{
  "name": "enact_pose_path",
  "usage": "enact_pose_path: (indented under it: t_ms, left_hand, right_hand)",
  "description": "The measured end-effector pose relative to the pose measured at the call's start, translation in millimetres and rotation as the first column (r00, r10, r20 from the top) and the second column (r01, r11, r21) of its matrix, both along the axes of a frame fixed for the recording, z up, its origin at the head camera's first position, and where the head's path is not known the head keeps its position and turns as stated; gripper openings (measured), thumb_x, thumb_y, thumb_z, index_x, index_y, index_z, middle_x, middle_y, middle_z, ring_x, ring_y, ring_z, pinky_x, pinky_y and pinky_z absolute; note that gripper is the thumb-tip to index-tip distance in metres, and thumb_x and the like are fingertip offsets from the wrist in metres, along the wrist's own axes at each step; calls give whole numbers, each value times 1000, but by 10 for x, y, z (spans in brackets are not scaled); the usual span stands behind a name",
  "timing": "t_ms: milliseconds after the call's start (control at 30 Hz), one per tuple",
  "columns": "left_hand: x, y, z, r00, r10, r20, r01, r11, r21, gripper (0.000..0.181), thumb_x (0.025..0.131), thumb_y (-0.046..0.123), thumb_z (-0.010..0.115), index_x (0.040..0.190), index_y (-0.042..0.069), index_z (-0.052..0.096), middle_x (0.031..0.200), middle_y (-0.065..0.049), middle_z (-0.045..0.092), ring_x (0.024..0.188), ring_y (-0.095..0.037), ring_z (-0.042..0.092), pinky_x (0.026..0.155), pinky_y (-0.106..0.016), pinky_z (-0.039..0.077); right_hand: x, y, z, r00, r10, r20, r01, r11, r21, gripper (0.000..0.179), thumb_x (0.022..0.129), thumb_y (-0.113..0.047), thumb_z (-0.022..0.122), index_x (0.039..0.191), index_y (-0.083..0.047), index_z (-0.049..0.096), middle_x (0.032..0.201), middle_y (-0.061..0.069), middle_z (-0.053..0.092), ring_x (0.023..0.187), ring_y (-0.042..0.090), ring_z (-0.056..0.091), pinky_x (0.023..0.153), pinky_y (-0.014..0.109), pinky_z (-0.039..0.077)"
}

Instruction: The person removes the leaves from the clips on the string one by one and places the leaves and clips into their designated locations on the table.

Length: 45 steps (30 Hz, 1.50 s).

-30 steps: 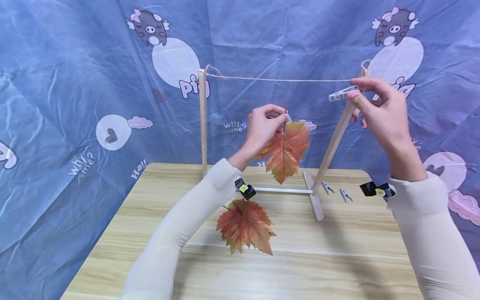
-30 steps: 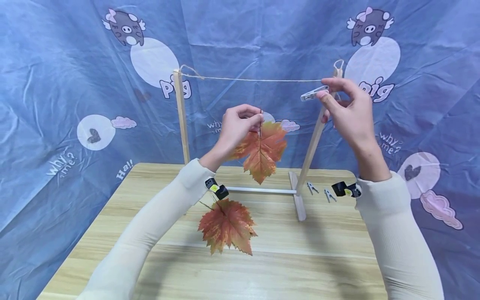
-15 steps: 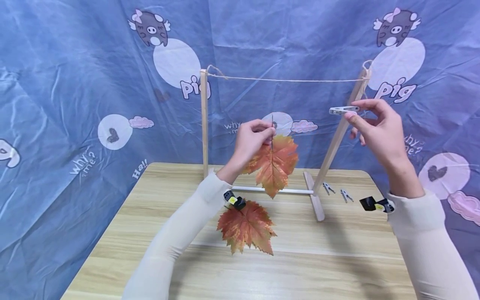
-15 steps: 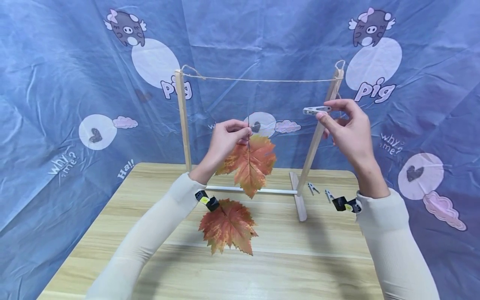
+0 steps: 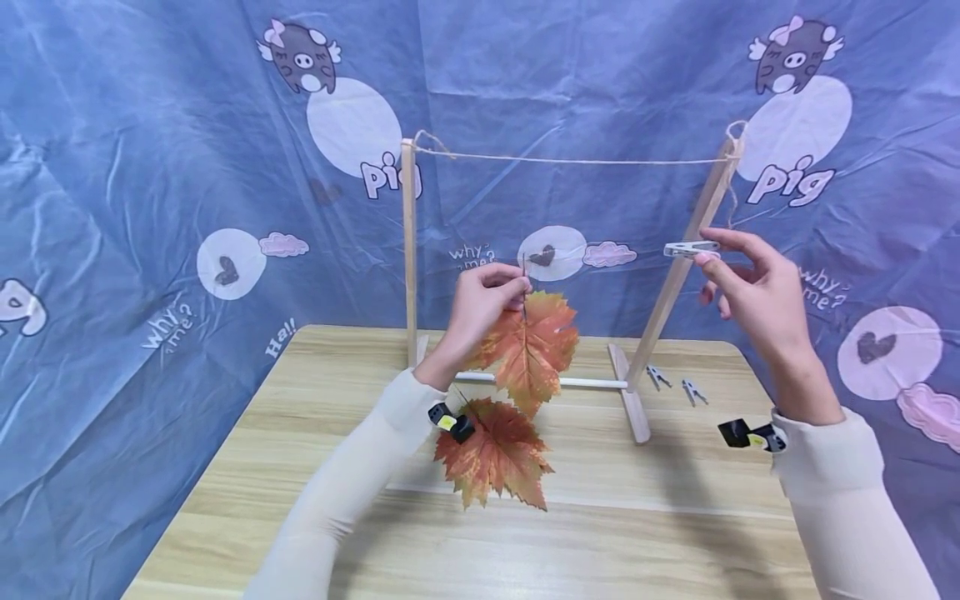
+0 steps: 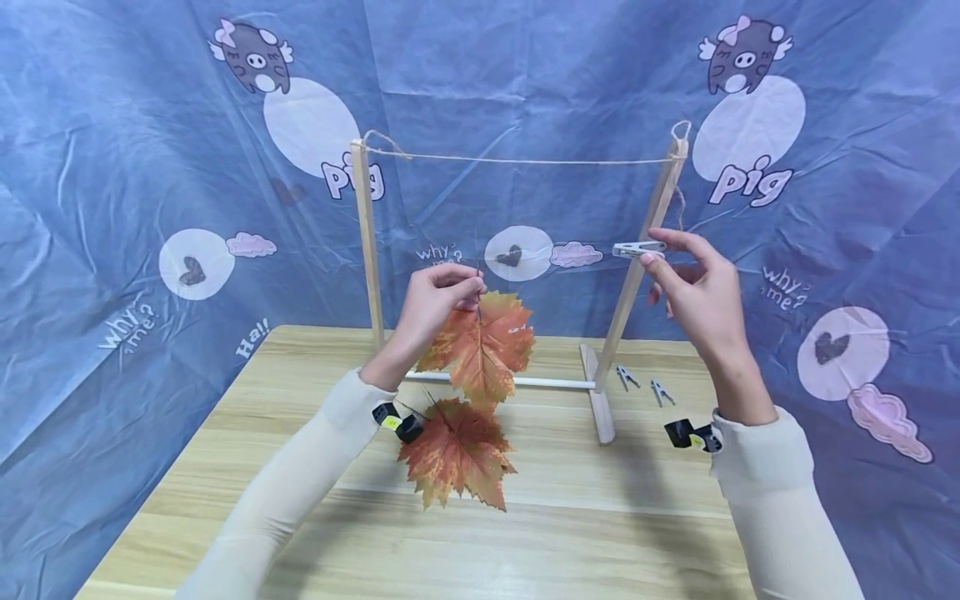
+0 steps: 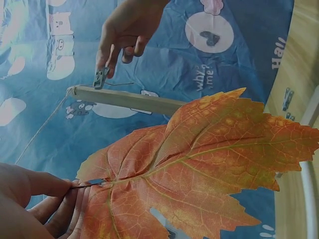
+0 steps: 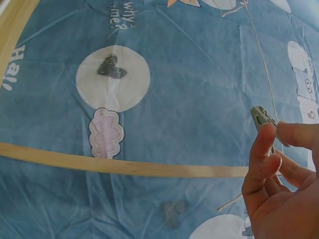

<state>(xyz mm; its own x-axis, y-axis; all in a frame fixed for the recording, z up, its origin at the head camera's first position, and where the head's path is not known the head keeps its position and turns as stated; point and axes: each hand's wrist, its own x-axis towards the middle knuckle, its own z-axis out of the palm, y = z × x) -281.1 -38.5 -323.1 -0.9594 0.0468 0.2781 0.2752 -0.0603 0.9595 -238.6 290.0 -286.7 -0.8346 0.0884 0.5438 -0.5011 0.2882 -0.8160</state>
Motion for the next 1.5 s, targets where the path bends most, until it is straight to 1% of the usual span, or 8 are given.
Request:
enact_pose_path:
  t_ms: [133, 500, 600, 733, 933, 1033, 1267, 1500]
  left_hand:
    - [26, -43, -72, 1000, -4, 10, 4, 1000, 10, 12, 98, 2, 73, 106, -5, 78, 92, -16, 79, 69, -8, 71, 64, -21, 65]
    - [55, -141, -242, 998, 2, 66, -4, 999, 34, 13, 98, 3, 74, 108, -4, 78, 95, -16, 80, 70, -8, 72, 67, -22, 66]
    - [67, -169, -298, 997, 5, 81, -7, 999, 35, 13, 98, 4, 74, 108, -4, 78, 94, -15, 80, 70, -8, 72, 67, -23, 66]
    - [81, -210, -393, 995, 9, 101, -13, 999, 36, 13, 98, 3, 74, 108, -4, 78, 93, -14, 79, 70, -9, 72, 67, -23, 66]
    - [66, -266, -593, 988, -4, 153, -3, 999, 50, 13, 98, 2, 74, 108, -5, 77, 93, -16, 80, 70, -9, 73, 68, -23, 66]
    - [61, -288, -708, 986, -1, 168, -7, 999, 49, 14, 98, 2, 74, 109, -5, 77, 97, -21, 80, 70, -10, 73, 67, -22, 66]
    - [61, -316, -976, 975, 5, 223, -15, 999, 39, 18, 98, -1, 70, 113, -11, 74, 93, -19, 79, 68, -8, 71, 64, -20, 64]
    - [50, -368, -1140, 967, 26, 254, -31, 999, 15, 19, 98, 0, 71, 113, -10, 74, 90, -14, 79, 67, -8, 72, 64, -20, 65]
  right_hand:
    - [30, 18, -95, 999, 21, 25, -20, 999, -49, 37, 100, -8, 74, 136, -7, 70, 78, -11, 75, 50, 5, 64, 39, 17, 45]
    - [75, 22, -387, 996, 19, 89, -13, 997, -72, 30, 98, -5, 76, 127, -11, 72, 75, -10, 75, 51, 4, 64, 41, 18, 49]
    - [94, 8, -477, 993, -40, 109, 41, 999, -1, 32, 99, -8, 76, 130, -7, 71, 93, -17, 69, 53, 3, 62, 44, 17, 49]
    - [109, 1, -592, 986, -91, 138, 82, 994, 65, 37, 100, -12, 75, 135, -4, 68, 109, -8, 56, 59, 1, 59, 46, 17, 47]
    - [83, 51, -805, 984, 6, 176, 13, 995, -104, 36, 98, -8, 77, 133, -11, 72, 75, -11, 69, 53, 3, 57, 43, 19, 43]
    - [72, 73, -927, 981, 59, 186, -24, 983, -183, 34, 97, -5, 77, 131, -13, 73, 72, -9, 72, 52, 4, 59, 42, 19, 43]
    - [121, 128, -1164, 960, 52, 274, 3, 980, -197, 29, 98, -7, 77, 123, -20, 72, 73, -9, 73, 54, 6, 61, 42, 20, 45]
    - [126, 204, -1294, 940, 27, 341, 35, 984, -173, 32, 97, -7, 78, 125, -21, 68, 69, -9, 71, 53, 4, 59, 42, 20, 44]
